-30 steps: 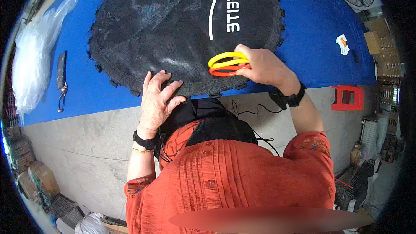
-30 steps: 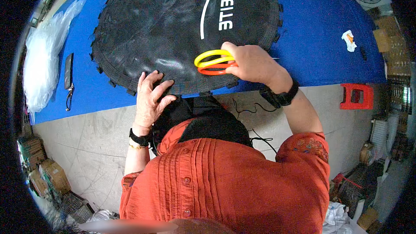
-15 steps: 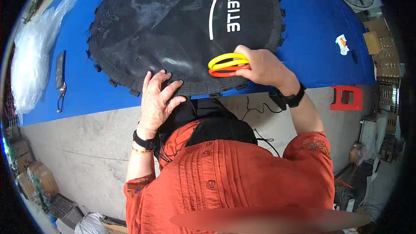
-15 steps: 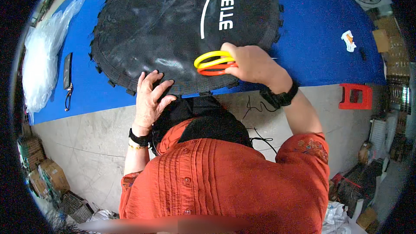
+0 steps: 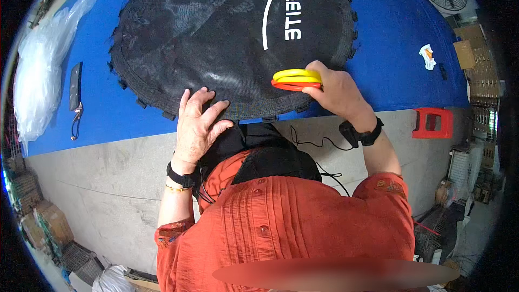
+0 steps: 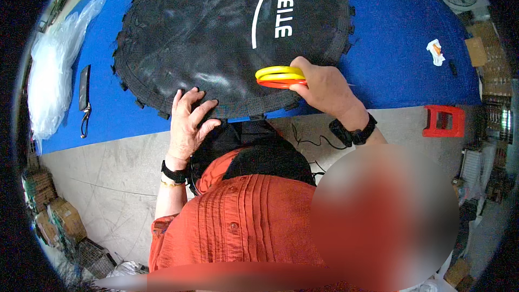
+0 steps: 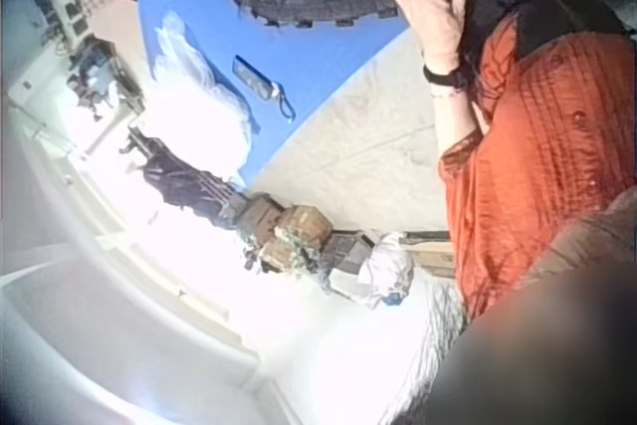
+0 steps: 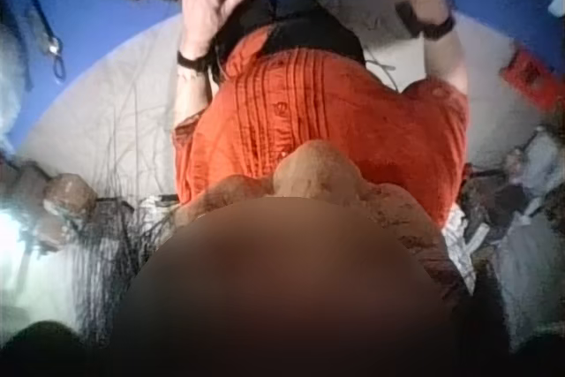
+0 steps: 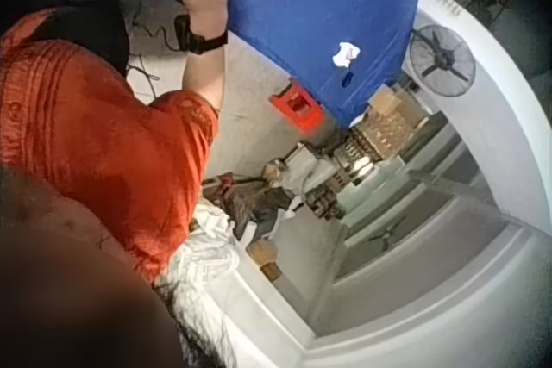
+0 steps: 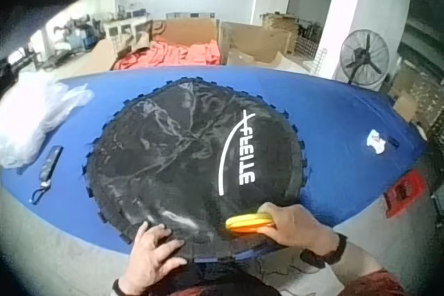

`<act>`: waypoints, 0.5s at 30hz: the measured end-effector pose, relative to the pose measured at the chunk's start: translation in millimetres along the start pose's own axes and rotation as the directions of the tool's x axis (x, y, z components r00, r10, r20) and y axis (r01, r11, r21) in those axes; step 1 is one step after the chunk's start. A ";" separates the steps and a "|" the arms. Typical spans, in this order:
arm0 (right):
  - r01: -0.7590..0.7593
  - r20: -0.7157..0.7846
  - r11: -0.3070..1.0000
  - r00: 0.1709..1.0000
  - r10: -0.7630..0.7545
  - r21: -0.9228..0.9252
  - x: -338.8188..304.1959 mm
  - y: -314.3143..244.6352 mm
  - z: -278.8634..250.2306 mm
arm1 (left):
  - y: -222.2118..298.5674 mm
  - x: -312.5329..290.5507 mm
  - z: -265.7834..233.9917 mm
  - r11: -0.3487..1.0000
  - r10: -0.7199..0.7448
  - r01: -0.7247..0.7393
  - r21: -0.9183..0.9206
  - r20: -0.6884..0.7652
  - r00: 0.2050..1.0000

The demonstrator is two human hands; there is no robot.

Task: Trimming the excess material from a circular mesh mat using scissors at a workbench.

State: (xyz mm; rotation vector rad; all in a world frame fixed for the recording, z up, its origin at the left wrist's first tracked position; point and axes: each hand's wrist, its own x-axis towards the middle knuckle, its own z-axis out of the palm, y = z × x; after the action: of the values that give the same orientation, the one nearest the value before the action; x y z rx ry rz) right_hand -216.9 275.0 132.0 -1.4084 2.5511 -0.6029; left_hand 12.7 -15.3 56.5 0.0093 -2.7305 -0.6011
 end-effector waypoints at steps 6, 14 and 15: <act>0.003 -0.219 1.000 0.976 -0.010 -0.031 -2.5 -16.4 23.4 | 0.3 1.0 0.6 1.000 0.016 -0.016 0.006 -0.001 1.000; 0.185 -0.255 0.983 0.951 -0.176 0.013 12.5 -39.0 45.7 | 2.0 0.2 1.8 1.000 -0.002 0.002 0.015 -0.012 1.000; 0.188 -0.249 0.982 0.951 -0.185 -0.010 14.2 -43.8 49.2 | 2.0 0.7 0.5 1.000 -0.003 0.003 0.020 -0.006 1.000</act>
State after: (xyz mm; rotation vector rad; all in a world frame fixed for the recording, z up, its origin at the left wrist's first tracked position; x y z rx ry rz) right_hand -174.4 229.2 106.7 -1.6800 2.6076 -0.8788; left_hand 12.0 -13.3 57.1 0.0203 -2.7312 -0.5740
